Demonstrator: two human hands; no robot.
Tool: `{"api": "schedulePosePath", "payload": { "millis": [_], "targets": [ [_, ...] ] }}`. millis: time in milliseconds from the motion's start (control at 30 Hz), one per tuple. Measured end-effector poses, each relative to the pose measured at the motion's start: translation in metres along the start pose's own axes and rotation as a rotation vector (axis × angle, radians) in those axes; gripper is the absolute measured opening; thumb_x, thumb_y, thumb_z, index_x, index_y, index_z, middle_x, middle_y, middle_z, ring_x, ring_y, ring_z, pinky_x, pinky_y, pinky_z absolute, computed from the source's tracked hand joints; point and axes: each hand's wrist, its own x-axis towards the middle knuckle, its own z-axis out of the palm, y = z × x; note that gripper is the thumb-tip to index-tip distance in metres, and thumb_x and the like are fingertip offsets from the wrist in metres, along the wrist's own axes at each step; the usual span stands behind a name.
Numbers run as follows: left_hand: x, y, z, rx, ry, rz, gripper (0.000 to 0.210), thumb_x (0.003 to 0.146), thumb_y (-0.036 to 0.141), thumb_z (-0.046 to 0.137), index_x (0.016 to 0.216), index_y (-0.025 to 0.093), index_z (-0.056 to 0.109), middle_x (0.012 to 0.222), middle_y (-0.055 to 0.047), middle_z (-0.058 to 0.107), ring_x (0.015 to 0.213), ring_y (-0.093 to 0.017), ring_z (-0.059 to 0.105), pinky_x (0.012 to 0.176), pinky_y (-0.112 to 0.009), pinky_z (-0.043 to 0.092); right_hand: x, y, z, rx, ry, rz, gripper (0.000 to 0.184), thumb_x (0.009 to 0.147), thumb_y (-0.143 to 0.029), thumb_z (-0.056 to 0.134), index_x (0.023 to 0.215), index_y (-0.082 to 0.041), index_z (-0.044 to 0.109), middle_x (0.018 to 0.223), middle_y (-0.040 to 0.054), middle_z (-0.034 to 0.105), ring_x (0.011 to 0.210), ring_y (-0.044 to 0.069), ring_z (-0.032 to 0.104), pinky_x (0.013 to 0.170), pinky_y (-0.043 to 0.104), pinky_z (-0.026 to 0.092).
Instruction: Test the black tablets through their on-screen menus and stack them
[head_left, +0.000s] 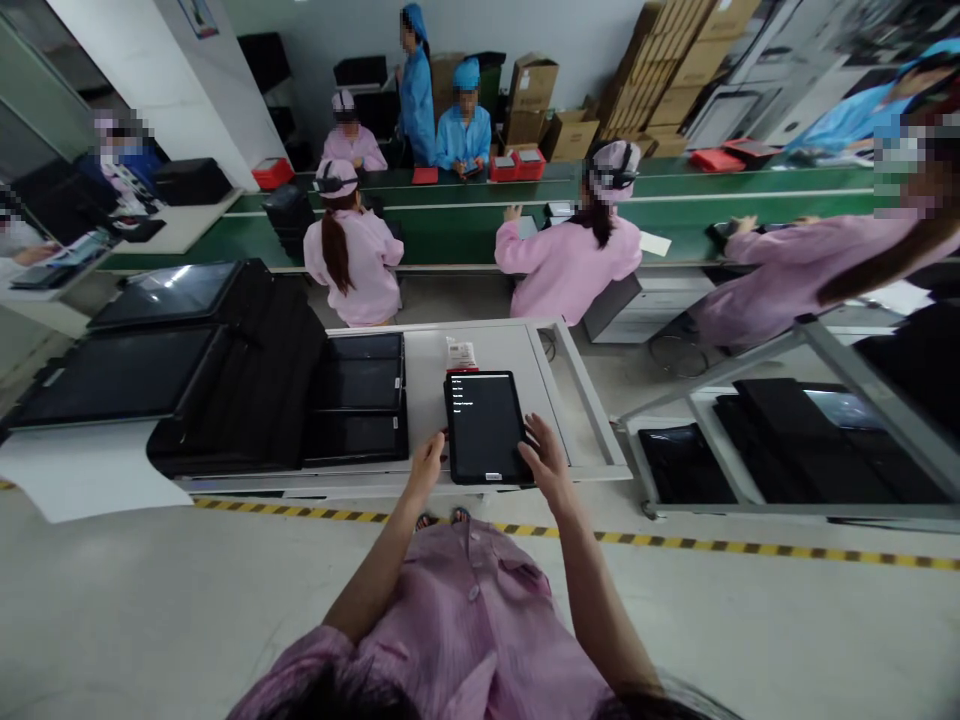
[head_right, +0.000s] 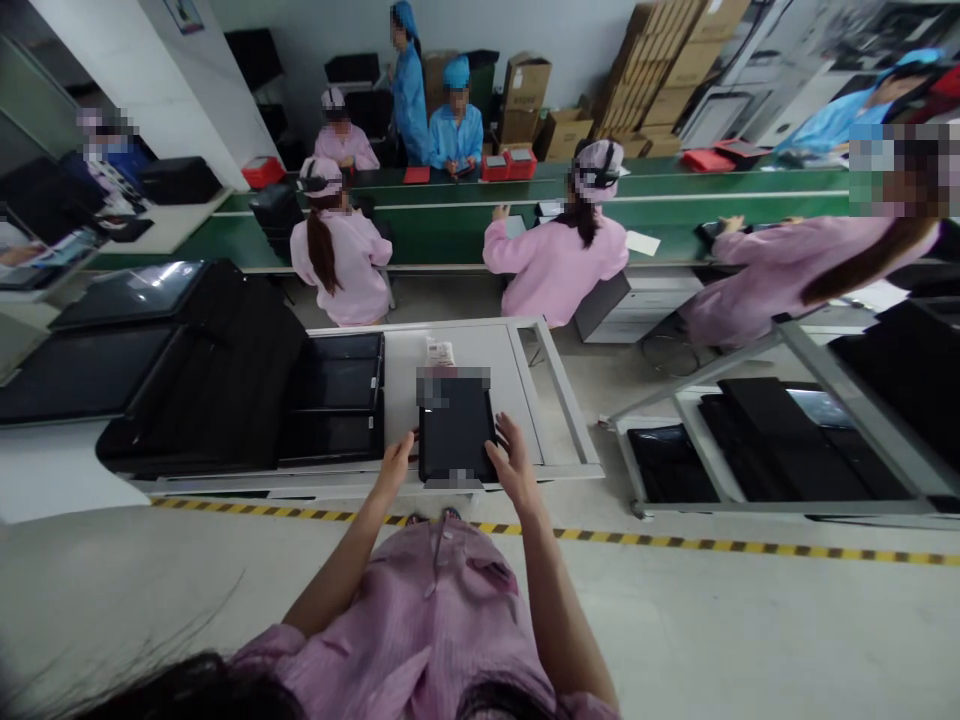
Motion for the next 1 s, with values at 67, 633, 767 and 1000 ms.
{"api": "schedulePosePath", "payload": {
  "millis": [67, 633, 767, 1000],
  "targets": [
    [-0.003, 0.002, -0.001, 0.026, -0.011, 0.01, 0.072, 0.093, 0.079, 0.061, 0.124, 0.016, 0.081, 0.135, -0.014, 0.079, 0.137, -0.036, 0.067, 0.112, -0.048, 0.057, 0.013, -0.009, 0.007, -0.188, 0.063, -0.106, 0.058, 0.104, -0.054, 0.063, 0.156, -0.031, 0.054, 0.159, 0.0122, 0.062, 0.146, 0.033, 0.06, 0.122, 0.059, 0.05],
    [-0.036, 0.001, -0.011, 0.2, -0.261, 0.131, 0.115, 0.061, 0.034, 0.103, 0.163, 0.025, 0.051, 0.171, -0.017, 0.049, 0.149, -0.038, 0.055, 0.111, -0.048, 0.058, 0.075, -0.036, 0.033, -0.488, -0.059, -0.397, 0.038, 0.11, -0.047, 0.05, 0.137, -0.029, 0.07, 0.138, 0.0085, 0.076, 0.144, 0.032, 0.061, 0.127, 0.061, 0.04],
    [-0.036, 0.005, -0.009, 0.215, -0.218, 0.124, 0.111, 0.06, 0.034, 0.103, 0.16, 0.024, 0.055, 0.166, -0.017, 0.055, 0.145, -0.037, 0.06, 0.112, -0.049, 0.057, 0.071, -0.034, 0.026, -0.366, 0.061, -0.292, 0.044, 0.109, -0.053, 0.051, 0.141, -0.028, 0.068, 0.14, 0.011, 0.074, 0.136, 0.032, 0.065, 0.125, 0.059, 0.045],
    [-0.036, 0.01, -0.013, 0.308, -0.198, 0.112, 0.103, 0.061, 0.04, 0.103, 0.153, 0.02, 0.061, 0.155, -0.016, 0.066, 0.135, -0.035, 0.067, 0.114, -0.048, 0.057, 0.074, 0.0, 0.024, 0.113, 0.137, 0.021, 0.06, 0.101, -0.06, 0.063, 0.15, -0.027, 0.057, 0.163, 0.0118, 0.058, 0.151, 0.03, 0.055, 0.13, 0.055, 0.041]
  ]
}}
